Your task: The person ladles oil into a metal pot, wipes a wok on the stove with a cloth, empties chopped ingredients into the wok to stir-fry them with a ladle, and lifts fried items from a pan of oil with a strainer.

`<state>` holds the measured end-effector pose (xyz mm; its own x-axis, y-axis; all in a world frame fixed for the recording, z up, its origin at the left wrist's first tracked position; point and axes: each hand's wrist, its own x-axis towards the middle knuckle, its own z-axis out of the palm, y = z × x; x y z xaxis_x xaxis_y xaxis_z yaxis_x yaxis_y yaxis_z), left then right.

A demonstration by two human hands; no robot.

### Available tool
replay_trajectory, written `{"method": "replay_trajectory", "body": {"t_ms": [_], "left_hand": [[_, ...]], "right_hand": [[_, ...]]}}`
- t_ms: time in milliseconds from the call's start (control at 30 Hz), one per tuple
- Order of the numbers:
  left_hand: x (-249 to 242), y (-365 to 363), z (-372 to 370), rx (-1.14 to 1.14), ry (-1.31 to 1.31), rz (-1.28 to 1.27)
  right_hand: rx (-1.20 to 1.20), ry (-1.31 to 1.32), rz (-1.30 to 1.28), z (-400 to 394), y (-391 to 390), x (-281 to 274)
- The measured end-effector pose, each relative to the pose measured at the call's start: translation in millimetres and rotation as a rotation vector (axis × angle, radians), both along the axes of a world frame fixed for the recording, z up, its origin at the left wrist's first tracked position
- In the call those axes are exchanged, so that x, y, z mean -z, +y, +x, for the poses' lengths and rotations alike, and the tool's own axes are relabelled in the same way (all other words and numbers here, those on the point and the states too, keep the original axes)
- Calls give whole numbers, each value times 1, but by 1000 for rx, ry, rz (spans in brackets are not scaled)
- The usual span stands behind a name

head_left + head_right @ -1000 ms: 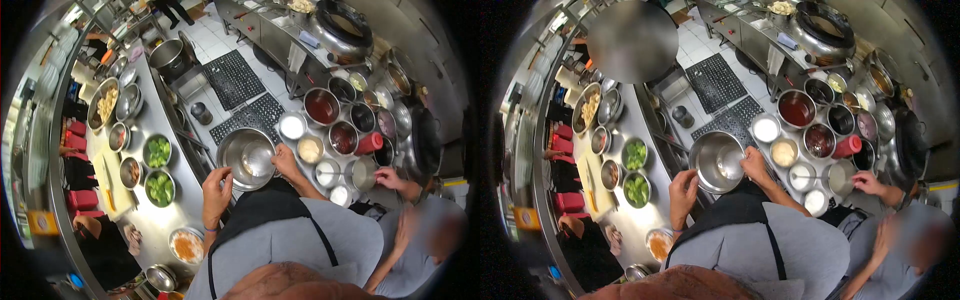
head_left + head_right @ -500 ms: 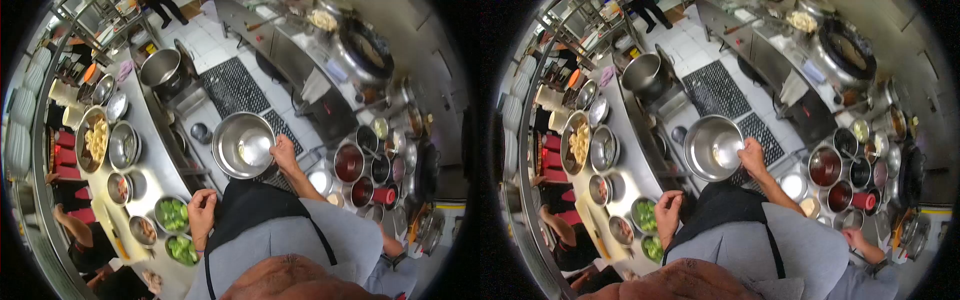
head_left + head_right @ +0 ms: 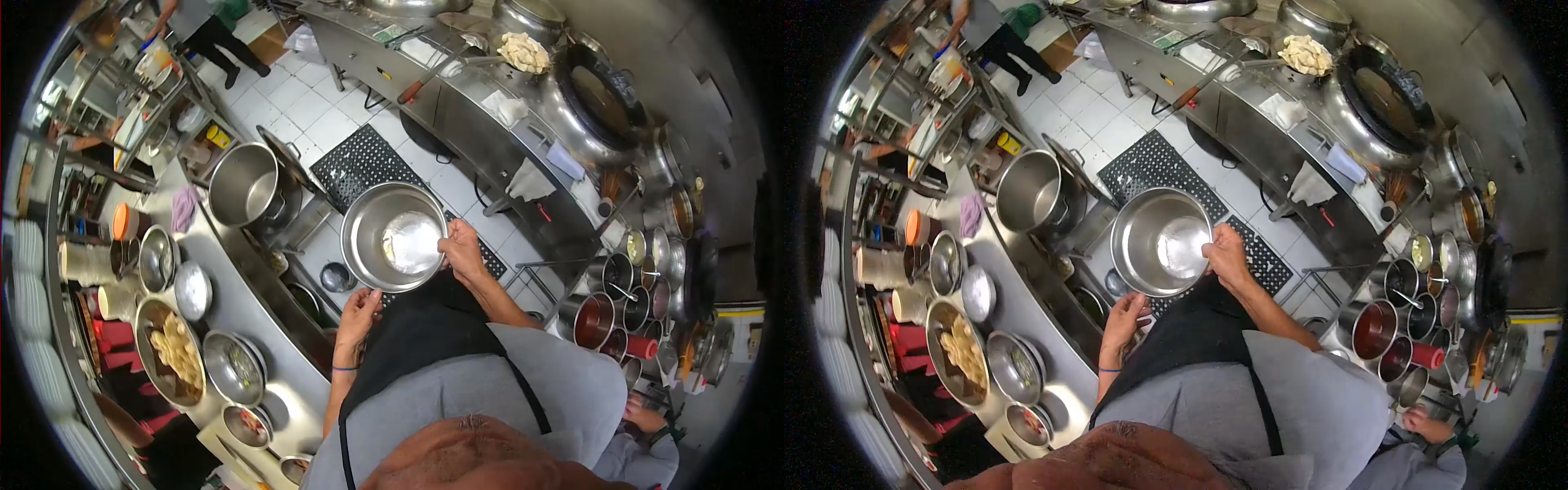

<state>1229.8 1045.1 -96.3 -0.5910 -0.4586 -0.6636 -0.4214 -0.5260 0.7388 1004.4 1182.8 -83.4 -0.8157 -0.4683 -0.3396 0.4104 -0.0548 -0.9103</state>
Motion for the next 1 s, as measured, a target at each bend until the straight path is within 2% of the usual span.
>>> {"method": "replay_trajectory", "body": {"t_ms": [33,167,300,400,433,467,533,567,600,667,767,867,1000], "left_hand": [[7,-16,-17,40,49,31],[19,-70,-87,-170,-19,16],[13,-129,-150,-337,18,278],[2,-164,-202,-424,13,276],[-7,-180,-212,-326,-2,292],[7,-195,-219,-428,34,327],[7,-223,-242,-380,114,254],[8,-238,-255,-479,54,287],[9,-254,-266,-422,96,302],[17,-283,-286,-414,98,297],[4,-321,-331,-392,106,260],[27,-386,-366,-292,44,248],[34,-465,-428,-223,85,277]], "right_hand": [[-27,-8,-41,-15,-14,9],[-86,-74,-87,-73,-86,20],[-176,-28,-88,-146,-161,34],[-235,-95,-138,-199,-209,-1],[-208,-12,-197,-213,-231,16],[-178,71,-239,-222,-249,35],[-227,-14,-192,-248,-267,6],[-209,40,-152,-260,-283,12],[-206,94,-118,-272,-298,11],[-207,33,-111,-291,-318,11],[-167,-72,-151,-322,-353,6],[-103,-45,-48,-357,-397,15],[-7,13,-8,-403,-462,23]]}}
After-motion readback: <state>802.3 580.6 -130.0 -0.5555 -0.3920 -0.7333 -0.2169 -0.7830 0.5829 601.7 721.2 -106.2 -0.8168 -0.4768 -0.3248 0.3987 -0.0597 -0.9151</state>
